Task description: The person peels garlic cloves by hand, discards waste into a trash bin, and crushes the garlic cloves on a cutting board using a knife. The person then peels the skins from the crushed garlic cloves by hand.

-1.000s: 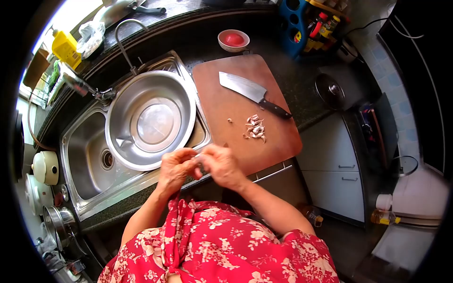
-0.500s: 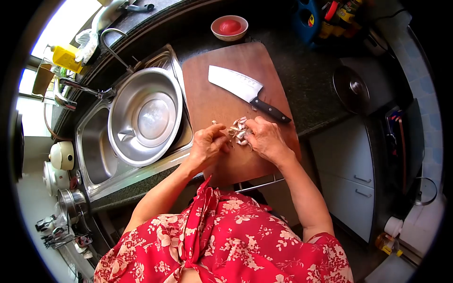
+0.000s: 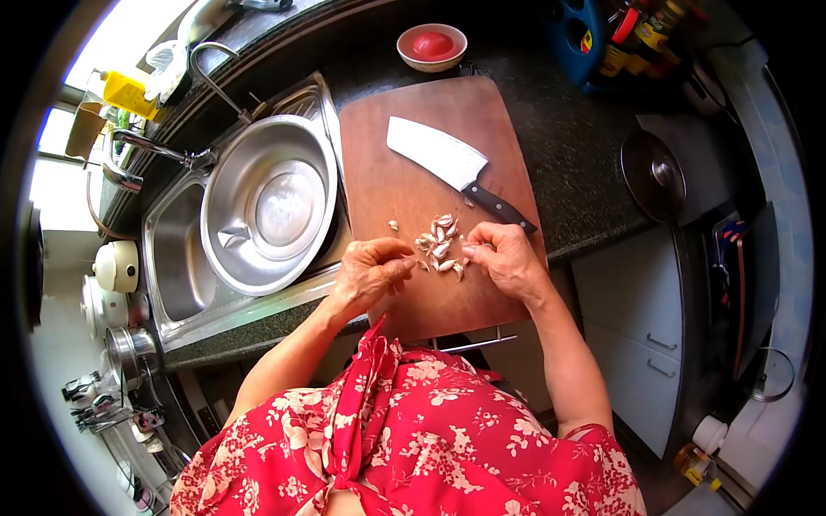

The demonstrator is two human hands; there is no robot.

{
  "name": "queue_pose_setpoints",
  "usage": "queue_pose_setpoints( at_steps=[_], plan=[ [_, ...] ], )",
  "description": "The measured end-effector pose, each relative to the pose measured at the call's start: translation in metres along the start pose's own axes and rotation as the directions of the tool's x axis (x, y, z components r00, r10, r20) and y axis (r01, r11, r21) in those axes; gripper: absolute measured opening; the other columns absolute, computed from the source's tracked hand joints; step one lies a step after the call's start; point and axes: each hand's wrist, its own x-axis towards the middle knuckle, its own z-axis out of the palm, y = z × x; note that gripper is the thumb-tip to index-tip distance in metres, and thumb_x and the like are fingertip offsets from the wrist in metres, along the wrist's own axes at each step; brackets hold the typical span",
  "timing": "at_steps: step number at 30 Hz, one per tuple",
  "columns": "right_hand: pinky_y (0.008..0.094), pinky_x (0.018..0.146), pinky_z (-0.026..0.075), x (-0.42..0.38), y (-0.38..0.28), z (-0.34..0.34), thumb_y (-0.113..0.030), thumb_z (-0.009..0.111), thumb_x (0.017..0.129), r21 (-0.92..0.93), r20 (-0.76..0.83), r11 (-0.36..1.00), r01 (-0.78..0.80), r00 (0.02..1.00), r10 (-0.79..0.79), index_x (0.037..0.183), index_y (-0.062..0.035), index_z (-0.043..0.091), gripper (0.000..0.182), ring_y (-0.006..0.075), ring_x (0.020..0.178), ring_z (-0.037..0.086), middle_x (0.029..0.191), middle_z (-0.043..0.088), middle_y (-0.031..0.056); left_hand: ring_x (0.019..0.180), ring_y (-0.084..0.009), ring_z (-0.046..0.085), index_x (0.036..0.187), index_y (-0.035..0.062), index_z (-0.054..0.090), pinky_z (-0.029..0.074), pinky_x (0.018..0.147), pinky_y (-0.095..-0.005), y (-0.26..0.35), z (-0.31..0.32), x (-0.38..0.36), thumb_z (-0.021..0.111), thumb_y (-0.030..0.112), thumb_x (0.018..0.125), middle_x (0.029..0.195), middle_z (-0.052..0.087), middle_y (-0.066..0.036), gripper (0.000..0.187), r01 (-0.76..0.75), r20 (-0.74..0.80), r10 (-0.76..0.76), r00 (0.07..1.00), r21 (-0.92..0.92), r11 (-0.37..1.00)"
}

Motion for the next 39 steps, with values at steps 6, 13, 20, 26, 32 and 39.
queue_pose_setpoints(
  at_steps=[6, 13, 20, 26, 32, 39],
  plan=[
    [0.018, 0.05, 0.037, -0.01, -0.019, 0.003, -0.006, 0.06, 0.081, 0.173, 0.117, 0.98, -0.101, 0.99, 0.082, 0.077, 0.0007, 0.057, 0.008, 0.0027, 0.058, 0.046, 0.065, 0.054, -0.0016, 0.059, -0.0104, 0.058, 0.103, -0.0031, 0.057, 0.048, 0.052, -0.0227, 0.02, 0.02, 0.013, 0.056, 0.012, 0.086, 0.074, 0.062, -0.008, 0.023, 0.084, 0.216, -0.038, 0.976, -0.209, 0.974],
    [0.0181, 0.042, 0.038, -0.018, -0.013, 0.015, -0.006, 0.056, 0.084, 0.33, 0.066, 0.933, -0.14, 0.99, 0.126, 0.075, -0.0022, 0.056, 0.009, 0.0041, 0.05, 0.048, 0.06, 0.055, 0.0011, 0.054, -0.0133, 0.059, 0.09, -0.0023, 0.056, 0.049, 0.046, -0.0242, 0.014, 0.029, 0.018, 0.051, 0.009, 0.089, 0.071, 0.061, -0.009, 0.013, 0.204, 0.257, -0.092, 0.962, -0.453, 0.868],
    [0.0274, 0.047, 0.042, 0.001, 0.012, 0.002, -0.005, 0.056, 0.08, -0.034, -0.356, 0.997, 0.076, 0.931, -0.083, 0.075, -0.001, 0.054, 0.007, 0.018, 0.052, 0.053, 0.063, 0.055, 0.0082, 0.054, -0.0113, 0.057, 0.099, -0.0048, 0.057, 0.046, 0.048, -0.0224, 0.0, 0.04, 0.022, 0.05, 0.007, 0.088, 0.07, 0.061, -0.008, 0.018, 0.097, 0.11, -0.076, 0.991, -0.199, 0.975],
    [0.037, 0.061, 0.044, 0.031, 0.009, -0.003, 0.001, 0.054, 0.076, -0.579, -0.303, 0.791, 0.197, 0.849, -0.434, 0.079, 0.0006, 0.054, 0.003, 0.0332, 0.069, 0.054, 0.075, 0.054, 0.016, 0.054, -0.0113, 0.057, 0.11, -0.0049, 0.054, 0.046, 0.046, -0.0221, 0.006, 0.041, 0.016, 0.049, 0.006, 0.088, 0.071, 0.061, -0.008, 0.024, 0.023, 0.039, -0.016, 0.999, -0.191, 0.981],
    [0.0426, 0.062, 0.044, 0.046, 0.007, 0.011, 0.001, 0.054, 0.076, -0.752, -0.186, 0.639, 0.163, 0.877, -0.443, 0.078, -0.0007, 0.052, 0.004, 0.0358, 0.072, 0.055, 0.077, 0.051, 0.017, 0.052, -0.0136, 0.058, 0.102, -0.0047, 0.055, 0.046, 0.042, -0.0224, -0.002, 0.015, -0.002, 0.054, 0.007, 0.085, 0.073, 0.062, -0.011, 0.02, 0.022, -0.082, -0.062, 0.995, -0.417, 0.909],
    [0.0418, 0.062, 0.047, 0.052, 0.003, 0.004, 0.001, 0.049, 0.074, -0.822, -0.068, 0.546, 0.16, 0.926, -0.373, 0.072, -0.0011, 0.05, 0.003, 0.0346, 0.07, 0.058, 0.079, 0.054, 0.0187, 0.051, -0.0137, 0.057, 0.101, -0.0062, 0.055, 0.046, 0.043, -0.0231, -0.025, -0.019, -0.01, 0.058, 0.008, 0.083, 0.07, 0.061, -0.011, 0.023, 0.048, -0.269, -0.154, 0.951, -0.365, 0.93]
  ],
)
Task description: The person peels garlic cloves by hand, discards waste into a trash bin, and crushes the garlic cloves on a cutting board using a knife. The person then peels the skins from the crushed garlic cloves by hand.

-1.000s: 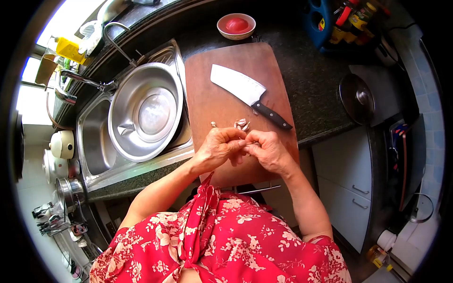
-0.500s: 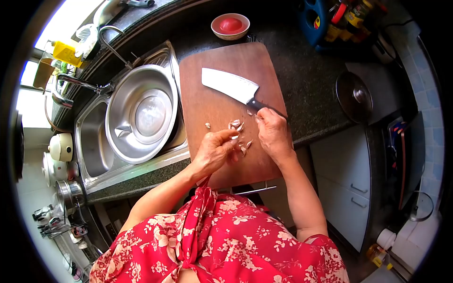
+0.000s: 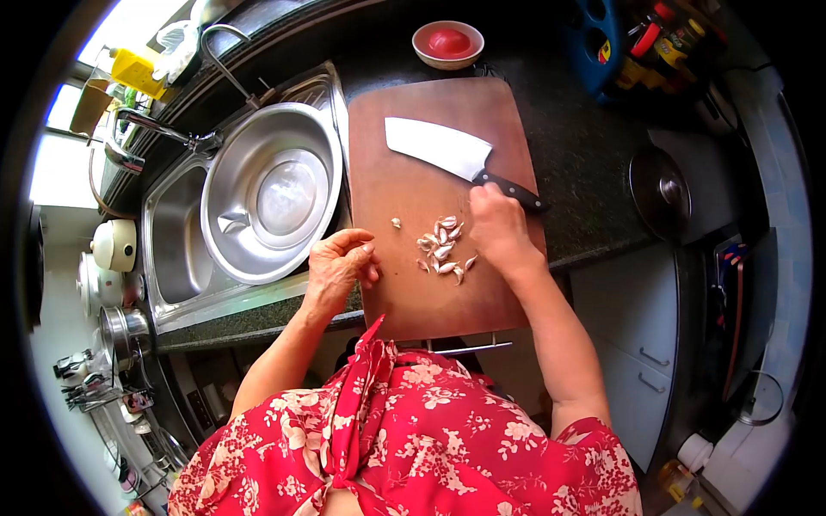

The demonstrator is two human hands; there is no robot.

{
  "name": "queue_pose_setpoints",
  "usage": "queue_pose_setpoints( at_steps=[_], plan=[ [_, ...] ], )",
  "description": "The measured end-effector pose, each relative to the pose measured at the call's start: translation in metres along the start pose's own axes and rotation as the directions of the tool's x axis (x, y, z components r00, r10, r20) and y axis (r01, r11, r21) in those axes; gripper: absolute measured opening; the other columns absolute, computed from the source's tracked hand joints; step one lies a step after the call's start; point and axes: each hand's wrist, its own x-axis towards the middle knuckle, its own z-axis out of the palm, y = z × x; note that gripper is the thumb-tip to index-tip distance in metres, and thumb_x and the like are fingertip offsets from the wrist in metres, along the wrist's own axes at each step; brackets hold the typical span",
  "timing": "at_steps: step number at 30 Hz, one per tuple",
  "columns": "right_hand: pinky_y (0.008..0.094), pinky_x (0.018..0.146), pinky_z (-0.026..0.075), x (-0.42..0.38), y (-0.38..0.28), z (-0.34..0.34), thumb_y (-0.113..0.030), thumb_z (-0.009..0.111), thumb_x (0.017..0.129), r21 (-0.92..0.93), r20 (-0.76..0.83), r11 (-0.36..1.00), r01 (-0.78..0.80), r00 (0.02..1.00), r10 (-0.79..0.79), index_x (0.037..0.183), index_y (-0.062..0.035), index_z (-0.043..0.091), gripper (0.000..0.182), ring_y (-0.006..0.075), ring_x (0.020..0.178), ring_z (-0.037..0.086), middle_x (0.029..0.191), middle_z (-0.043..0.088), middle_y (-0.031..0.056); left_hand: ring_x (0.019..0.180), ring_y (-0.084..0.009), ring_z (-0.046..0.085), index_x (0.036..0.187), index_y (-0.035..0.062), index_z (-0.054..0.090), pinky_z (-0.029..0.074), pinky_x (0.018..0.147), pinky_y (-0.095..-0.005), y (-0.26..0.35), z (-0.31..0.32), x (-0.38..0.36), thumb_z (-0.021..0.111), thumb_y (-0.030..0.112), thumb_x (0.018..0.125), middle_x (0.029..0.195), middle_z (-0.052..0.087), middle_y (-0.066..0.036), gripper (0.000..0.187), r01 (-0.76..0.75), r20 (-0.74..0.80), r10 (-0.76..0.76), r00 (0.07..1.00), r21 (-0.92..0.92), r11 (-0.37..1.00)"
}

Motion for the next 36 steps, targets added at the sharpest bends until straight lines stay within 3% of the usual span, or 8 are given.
queue_pose_setpoints(
  at_steps=[3, 5, 8, 12, 18, 21, 32, 36],
  plan=[
    [0.0309, 0.049, 0.041, -0.015, 0.013, -0.018, -0.003, 0.053, 0.079, 0.482, 0.001, 0.865, -0.137, 0.988, 0.156, 0.078, 0.0002, 0.052, 0.003, 0.0191, 0.055, 0.052, 0.069, 0.054, 0.0087, 0.05, -0.0122, 0.056, 0.099, -0.0059, 0.057, 0.045, 0.044, -0.0225, 0.001, -0.002, 0.003, 0.058, 0.007, 0.082, 0.07, 0.061, -0.009, 0.022, -0.071, -0.021, 0.074, 0.997, 0.12, 0.99],
    [0.0171, 0.039, 0.032, -0.031, 0.016, -0.033, -0.007, 0.054, 0.085, 0.828, 0.317, 0.343, -0.443, 0.875, 0.365, 0.082, -0.0017, 0.054, 0.007, 0.0016, 0.048, 0.038, 0.068, 0.049, -0.0013, 0.052, -0.0142, 0.056, 0.099, -0.0042, 0.058, 0.045, 0.047, -0.0243, -0.006, -0.001, 0.014, 0.058, 0.004, 0.078, 0.071, 0.062, -0.009, 0.022, -0.176, -0.018, 0.198, 0.98, 0.379, 0.909],
    [0.0179, 0.039, 0.033, -0.046, 0.022, -0.034, -0.006, 0.054, 0.085, 0.897, 0.353, 0.127, -0.425, 0.857, 0.375, 0.082, -0.0009, 0.053, 0.006, 0.0037, 0.048, 0.04, 0.068, 0.049, 0.001, 0.059, -0.0224, 0.058, 0.099, -0.0023, 0.058, 0.047, 0.055, -0.0302, -0.005, 0.007, 0.032, 0.058, 0.003, 0.075, 0.072, 0.06, -0.012, 0.025, -0.525, 0.185, 0.603, 0.776, 0.72, 0.454],
    [0.0177, 0.039, 0.033, -0.049, 0.011, -0.037, -0.006, 0.054, 0.084, 0.924, 0.368, -0.04, -0.381, 0.855, 0.365, 0.082, -0.001, 0.054, 0.005, 0.0036, 0.047, 0.041, 0.065, 0.049, 0.0, 0.077, -0.034, 0.056, 0.088, 0.0043, 0.06, 0.045, 0.067, -0.041, 0.01, 0.022, 0.039, 0.057, 0.006, 0.073, 0.08, 0.056, -0.015, 0.016, -0.433, 0.265, 0.448, 0.854, 0.839, 0.329],
    [0.0291, 0.051, 0.042, -0.042, 0.011, -0.019, -0.004, 0.056, 0.077, 0.436, -0.051, 0.893, -0.108, 0.988, 0.144, 0.079, 0.0036, 0.054, 0.008, 0.0167, 0.056, 0.053, 0.063, 0.053, 0.0087, 0.075, -0.0385, 0.057, 0.076, 0.0033, 0.06, 0.046, 0.067, -0.045, -0.001, 0.041, 0.031, 0.057, 0.008, 0.073, 0.08, 0.058, -0.019, 0.006, -0.568, 0.405, 0.412, 0.816, 0.691, 0.447],
    [0.0416, 0.066, 0.047, -0.029, 0.002, -0.023, -0.006, 0.053, 0.077, 0.231, 0.046, 0.965, -0.122, 0.992, 0.114, 0.079, 0.0022, 0.055, 0.008, 0.0384, 0.076, 0.057, 0.081, 0.057, 0.0229, 0.071, -0.0346, 0.059, 0.081, 0.0001, 0.062, 0.046, 0.064, -0.039, 0.002, 0.045, 0.027, 0.061, 0.007, 0.073, 0.077, 0.06, -0.018, 0.011, -0.549, 0.414, 0.364, 0.834, 0.686, 0.478],
    [0.0379, 0.055, 0.045, -0.027, 0.018, -0.019, -0.006, 0.052, 0.079, 0.146, 0.087, 0.988, -0.042, 0.996, 0.03, 0.08, 0.0028, 0.054, 0.008, 0.0277, 0.057, 0.053, 0.07, 0.052, 0.0166, 0.052, -0.0125, 0.057, 0.089, -0.0053, 0.06, 0.046, 0.048, -0.0229, 0.005, 0.005, -0.004, 0.057, 0.01, 0.084, 0.068, 0.06, -0.009, 0.016, -0.102, 0.009, 0.102, 0.995, 0.092, 0.99],
    [0.0208, 0.04, 0.038, -0.028, 0.022, -0.043, -0.005, 0.054, 0.082, 0.863, 0.474, 0.048, -0.502, 0.84, 0.262, 0.081, 0.0012, 0.056, 0.007, 0.0051, 0.049, 0.044, 0.064, 0.051, 0.0015, 0.062, -0.0177, 0.06, 0.095, -0.005, 0.056, 0.051, 0.054, -0.0263, 0.002, -0.016, -0.02, 0.051, 0.011, 0.088, 0.079, 0.061, -0.014, 0.018, 0.119, 0.089, -0.09, 0.992, -0.423, 0.898]
  ],
)
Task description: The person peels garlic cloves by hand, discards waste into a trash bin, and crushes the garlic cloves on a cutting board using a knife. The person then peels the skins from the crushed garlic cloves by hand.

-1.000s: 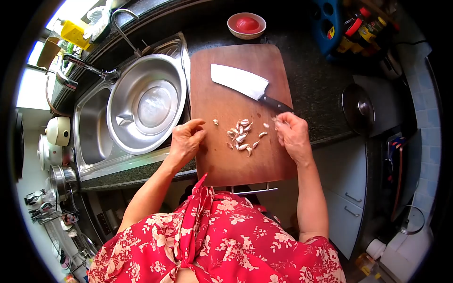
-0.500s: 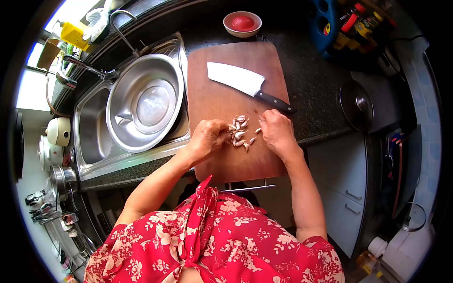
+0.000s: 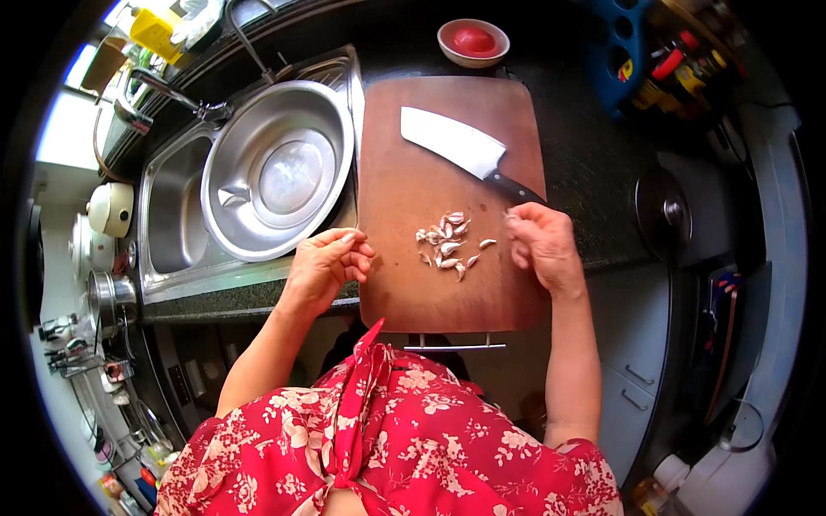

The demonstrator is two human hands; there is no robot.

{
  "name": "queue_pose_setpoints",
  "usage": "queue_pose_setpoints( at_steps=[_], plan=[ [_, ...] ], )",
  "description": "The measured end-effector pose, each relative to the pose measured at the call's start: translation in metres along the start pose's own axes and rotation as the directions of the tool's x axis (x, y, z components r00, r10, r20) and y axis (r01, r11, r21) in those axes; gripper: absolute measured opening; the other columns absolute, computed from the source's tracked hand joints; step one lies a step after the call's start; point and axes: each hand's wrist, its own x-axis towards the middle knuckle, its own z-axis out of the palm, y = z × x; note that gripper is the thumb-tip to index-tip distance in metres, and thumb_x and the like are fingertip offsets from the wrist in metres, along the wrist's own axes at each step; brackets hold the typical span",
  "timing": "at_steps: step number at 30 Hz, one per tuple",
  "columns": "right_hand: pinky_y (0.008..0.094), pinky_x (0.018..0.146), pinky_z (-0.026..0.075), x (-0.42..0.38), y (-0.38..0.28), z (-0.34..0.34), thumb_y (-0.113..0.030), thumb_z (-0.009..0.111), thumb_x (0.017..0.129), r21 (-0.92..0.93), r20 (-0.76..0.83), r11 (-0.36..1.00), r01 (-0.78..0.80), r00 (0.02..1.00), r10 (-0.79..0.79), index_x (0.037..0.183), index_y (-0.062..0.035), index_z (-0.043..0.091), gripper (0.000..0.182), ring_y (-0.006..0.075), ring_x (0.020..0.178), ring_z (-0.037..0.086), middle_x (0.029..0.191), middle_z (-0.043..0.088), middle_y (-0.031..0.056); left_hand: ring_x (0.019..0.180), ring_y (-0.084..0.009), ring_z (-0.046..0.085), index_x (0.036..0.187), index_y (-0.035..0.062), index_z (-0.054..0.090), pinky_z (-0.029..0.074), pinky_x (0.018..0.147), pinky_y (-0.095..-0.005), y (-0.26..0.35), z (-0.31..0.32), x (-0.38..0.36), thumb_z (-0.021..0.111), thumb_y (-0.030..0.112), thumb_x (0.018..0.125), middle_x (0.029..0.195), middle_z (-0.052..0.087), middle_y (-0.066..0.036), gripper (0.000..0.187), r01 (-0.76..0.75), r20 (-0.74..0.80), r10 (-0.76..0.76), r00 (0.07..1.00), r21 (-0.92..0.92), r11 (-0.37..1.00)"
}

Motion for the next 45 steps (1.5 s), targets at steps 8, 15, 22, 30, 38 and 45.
queue_pose_setpoints(
  at_steps=[8, 15, 22, 30, 38, 45],
  plan=[
    [0.0181, 0.037, 0.034, -0.006, 0.003, 0.021, -0.008, 0.054, 0.082, 0.23, 0.136, 0.972, 0.041, 0.988, -0.074, 0.081, -0.0011, 0.052, 0.008, 0.0027, 0.046, 0.036, 0.066, 0.047, 0.001, 0.087, -0.0226, 0.061, 0.099, -0.0031, 0.056, 0.051, 0.073, -0.0323, -0.001, -0.001, -0.016, 0.053, 0.015, 0.087, 0.095, 0.061, -0.016, 0.022, 0.1, 0.066, -0.094, 0.993, -0.089, 0.991],
    [0.0155, 0.03, 0.03, -0.036, 0.023, 0.108, -0.016, 0.058, 0.081, 0.057, 0.299, 0.997, -0.045, 0.954, 0.026, 0.076, -0.0048, 0.045, 0.017, 0.0028, 0.04, 0.031, 0.063, 0.04, 0.0011, 0.06, -0.0158, 0.061, 0.086, -0.0025, 0.058, 0.05, 0.054, -0.0251, -0.009, -0.019, -0.054, 0.064, 0.006, 0.075, 0.071, 0.061, -0.01, 0.015, 0.076, 0.231, -0.036, 0.972, -0.164, 0.984],
    [0.0199, 0.031, 0.032, -0.067, 0.083, 0.256, -0.007, 0.056, 0.079, -0.033, 0.522, 0.95, -0.31, 0.805, 0.281, 0.079, -0.0022, 0.049, 0.008, 0.0066, 0.039, 0.033, 0.065, 0.045, 0.007, 0.046, -0.0126, 0.054, 0.07, -0.0002, 0.056, 0.044, 0.04, -0.0225, -0.026, -0.144, -0.134, 0.067, 0.0, 0.066, 0.057, 0.056, -0.007, 0.012, -0.111, -0.067, 0.095, 0.993, -0.31, 0.944],
    [0.023, 0.038, 0.036, -0.022, 0.164, 0.391, -0.006, 0.058, 0.081, -0.437, 0.661, 0.758, -0.484, 0.398, 0.636, 0.081, -0.003, 0.056, 0.003, 0.009, 0.045, 0.041, 0.064, 0.051, 0.0066, 0.051, -0.0104, 0.054, 0.076, 0.0014, 0.057, 0.045, 0.043, -0.0215, -0.075, -0.26, -0.236, 0.068, 0.007, 0.071, 0.062, 0.055, -0.004, 0.013, -0.352, -0.65, 0.031, 0.76, -0.369, 0.86],
    [0.0256, 0.043, 0.041, 0.005, 0.295, 0.543, -0.006, 0.057, 0.082, -0.798, 0.586, 0.565, -0.208, -0.049, 0.809, 0.081, 0.0016, 0.054, 0.008, 0.0135, 0.049, 0.049, 0.066, 0.054, 0.0087, 0.051, -0.0123, 0.053, 0.078, 0.0004, 0.055, 0.042, 0.045, -0.024, -0.171, -0.268, -0.296, 0.061, 0.008, 0.078, 0.062, 0.055, -0.006, 0.01, -0.581, -0.938, -0.202, 0.282, -0.334, 0.742],
    [0.023, 0.041, 0.041, -0.022, 0.425, 0.633, -0.007, 0.057, 0.08, -0.844, 0.471, 0.508, 0.173, -0.214, 0.856, 0.08, 0.002, 0.054, 0.01, 0.0112, 0.049, 0.051, 0.061, 0.054, 0.0064, 0.055, -0.0146, 0.054, 0.078, -0.0006, 0.054, 0.044, 0.051, -0.0266, -0.193, -0.223, -0.264, 0.059, 0.007, 0.079, 0.065, 0.055, -0.008, 0.009, -0.841, -0.89, -0.452, 0.059, -0.288, 0.457]
  ],
)
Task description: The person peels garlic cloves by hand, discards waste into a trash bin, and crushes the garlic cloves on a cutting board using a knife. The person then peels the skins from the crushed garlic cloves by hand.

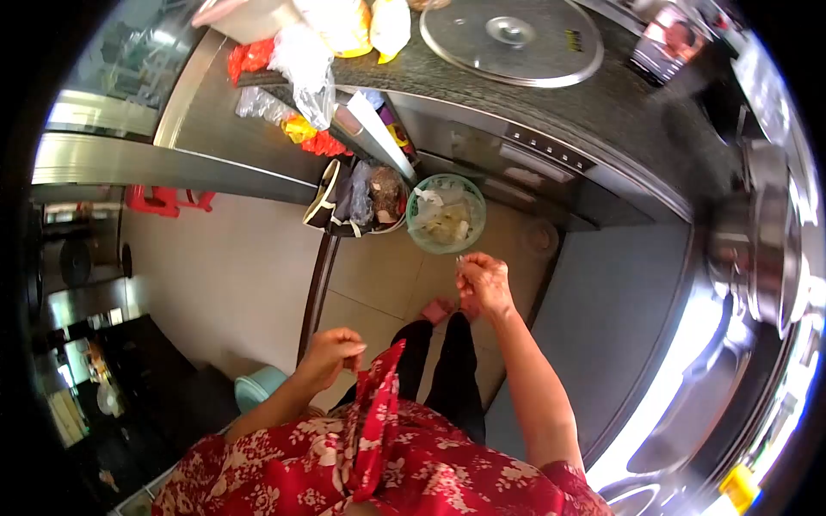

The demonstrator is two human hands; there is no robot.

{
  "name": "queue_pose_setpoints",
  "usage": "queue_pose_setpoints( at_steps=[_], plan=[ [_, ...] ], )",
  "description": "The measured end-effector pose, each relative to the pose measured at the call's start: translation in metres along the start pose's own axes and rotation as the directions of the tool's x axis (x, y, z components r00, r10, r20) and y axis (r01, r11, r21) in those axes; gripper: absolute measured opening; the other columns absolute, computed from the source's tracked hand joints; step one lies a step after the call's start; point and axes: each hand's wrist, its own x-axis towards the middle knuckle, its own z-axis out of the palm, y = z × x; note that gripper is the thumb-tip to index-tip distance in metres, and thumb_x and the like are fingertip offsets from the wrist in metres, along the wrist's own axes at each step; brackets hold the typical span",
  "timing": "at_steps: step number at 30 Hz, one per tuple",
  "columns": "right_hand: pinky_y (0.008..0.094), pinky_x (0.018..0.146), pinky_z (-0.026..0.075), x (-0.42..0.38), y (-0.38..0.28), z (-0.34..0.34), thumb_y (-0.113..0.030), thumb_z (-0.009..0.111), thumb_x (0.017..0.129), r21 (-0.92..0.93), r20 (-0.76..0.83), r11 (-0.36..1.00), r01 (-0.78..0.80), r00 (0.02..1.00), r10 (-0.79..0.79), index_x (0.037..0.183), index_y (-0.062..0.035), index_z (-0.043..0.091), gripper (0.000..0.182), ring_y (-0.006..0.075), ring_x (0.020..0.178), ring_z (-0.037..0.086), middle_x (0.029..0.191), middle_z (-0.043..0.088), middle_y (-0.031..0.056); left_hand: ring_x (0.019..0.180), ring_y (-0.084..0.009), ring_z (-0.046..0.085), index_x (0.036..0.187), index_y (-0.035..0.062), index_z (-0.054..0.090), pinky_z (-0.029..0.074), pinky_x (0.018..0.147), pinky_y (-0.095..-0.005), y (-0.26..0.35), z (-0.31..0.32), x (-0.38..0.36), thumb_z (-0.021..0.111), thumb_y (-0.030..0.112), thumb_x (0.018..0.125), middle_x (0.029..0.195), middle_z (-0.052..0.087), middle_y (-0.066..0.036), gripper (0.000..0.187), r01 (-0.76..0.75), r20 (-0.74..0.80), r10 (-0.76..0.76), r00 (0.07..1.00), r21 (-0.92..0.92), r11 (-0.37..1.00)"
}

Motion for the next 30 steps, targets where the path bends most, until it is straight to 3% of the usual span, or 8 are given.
queue_pose_setpoints(
  at_steps=[5, 11, 15, 18, 21, 27, 29, 30],
  plan=[
    [0.024, 0.048, 0.045, 0.124, 0.028, -0.016, -0.01, 0.059, 0.076, -0.357, -0.069, 0.928, -0.106, 0.994, 0.086, 0.091, 0.0059, 0.055, 0.022, 0.0132, 0.057, 0.055, 0.073, 0.059, 0.0079, 0.052, -0.0144, 0.054, 0.08, -0.002, 0.057, 0.044, 0.048, -0.0254, -0.033, -0.016, 0.004, 0.061, 0.006, 0.078, 0.063, 0.056, -0.007, 0.009, -0.004, -0.303, -0.047, 0.952, -0.165, 0.986],
    [0.033, 0.056, 0.047, 0.26, 0.121, -0.054, -0.008, 0.051, 0.077, -0.605, -0.172, 0.791, -0.09, 0.985, -0.02, 0.097, 0.0072, 0.054, 0.026, 0.0205, 0.068, 0.057, 0.078, 0.058, 0.0139, 0.05, -0.0145, 0.055, 0.08, -0.0023, 0.057, 0.044, 0.047, -0.0236, -0.074, -0.036, 0.023, 0.062, 0.002, 0.076, 0.061, 0.058, -0.008, 0.008, 0.058, -0.379, -0.189, 0.906, -0.331, 0.942],
    [0.0351, 0.06, 0.047, 0.296, 0.139, -0.071, -0.006, 0.047, 0.079, -0.652, -0.19, 0.739, -0.17, 0.98, 0.058, 0.098, 0.0064, 0.054, 0.024, 0.0236, 0.067, 0.058, 0.077, 0.057, 0.016, 0.049, -0.0135, 0.055, 0.079, -0.0022, 0.059, 0.045, 0.047, -0.023, -0.085, -0.052, 0.041, 0.062, 0.001, 0.076, 0.06, 0.058, -0.008, 0.005, 0.075, -0.43, -0.209, 0.878, -0.308, 0.948],
    [0.0361, 0.056, 0.046, 0.322, 0.156, -0.088, -0.007, 0.048, 0.081, -0.355, -0.206, 0.908, -0.221, 0.966, 0.155, 0.089, 0.0049, 0.055, 0.016, 0.0244, 0.062, 0.057, 0.075, 0.058, 0.0149, 0.049, -0.0129, 0.055, 0.078, -0.002, 0.059, 0.046, 0.047, -0.023, -0.096, -0.07, 0.055, 0.062, 0.001, 0.076, 0.06, 0.058, -0.007, 0.005, 0.053, -0.46, -0.205, 0.864, -0.323, 0.945],
    [0.0392, 0.054, 0.046, 0.339, 0.184, -0.109, -0.013, 0.051, 0.081, -0.923, 0.007, 0.362, 0.128, 0.948, -0.317, 0.081, 0.0051, 0.055, 0.019, 0.0261, 0.06, 0.058, 0.071, 0.058, 0.0154, 0.05, -0.0126, 0.055, 0.078, -0.002, 0.059, 0.046, 0.046, -0.0233, -0.104, -0.085, 0.068, 0.062, 0.001, 0.076, 0.061, 0.058, -0.007, 0.005, 0.026, -0.477, -0.197, 0.856, -0.341, 0.94],
    [0.0402, 0.069, 0.049, 0.318, 0.141, -0.049, -0.018, 0.055, 0.081, -1.0, -0.023, 0.02, -0.018, 0.97, -0.241, 0.085, 0.0017, 0.06, 0.021, 0.0328, 0.073, 0.06, 0.084, 0.061, 0.0192, 0.05, -0.0134, 0.054, 0.078, -0.003, 0.058, 0.045, 0.046, -0.0238, -0.113, -0.103, 0.117, 0.061, 0.002, 0.077, 0.061, 0.057, -0.007, 0.006, 0.058, -0.425, -0.184, 0.886, -0.292, 0.955],
    [0.0443, 0.068, 0.046, 0.33, 0.169, -0.071, -0.011, 0.06, 0.068, -0.93, 0.166, -0.353, 0.103, 0.974, -0.153, 0.075, -0.0014, 0.061, 0.012, 0.0378, 0.078, 0.057, 0.082, 0.06, 0.0191, 0.05, -0.0125, 0.053, 0.077, -0.0032, 0.058, 0.043, 0.046, -0.0237, -0.109, -0.105, 0.153, 0.06, 0.005, 0.079, 0.06, 0.056, -0.006, 0.009, 0.033, -0.38, -0.1, 0.92, -0.18, 0.983],
    [0.0443, 0.068, 0.046, 0.333, 0.172, -0.075, -0.011, 0.06, 0.068, -0.928, 0.167, -0.359, 0.103, 0.974, -0.153, 0.075, -0.0014, 0.061, 0.012, 0.0378, 0.078, 0.057, 0.082, 0.06, 0.0191, 0.051, -0.0118, 0.052, 0.076, -0.0034, 0.058, 0.042, 0.046, -0.0236, -0.104, -0.106, 0.174, 0.06, 0.006, 0.079, 0.06, 0.056, -0.005, 0.01, 0.035, -0.35, -0.08, 0.933, -0.134, 0.99]
  ],
)
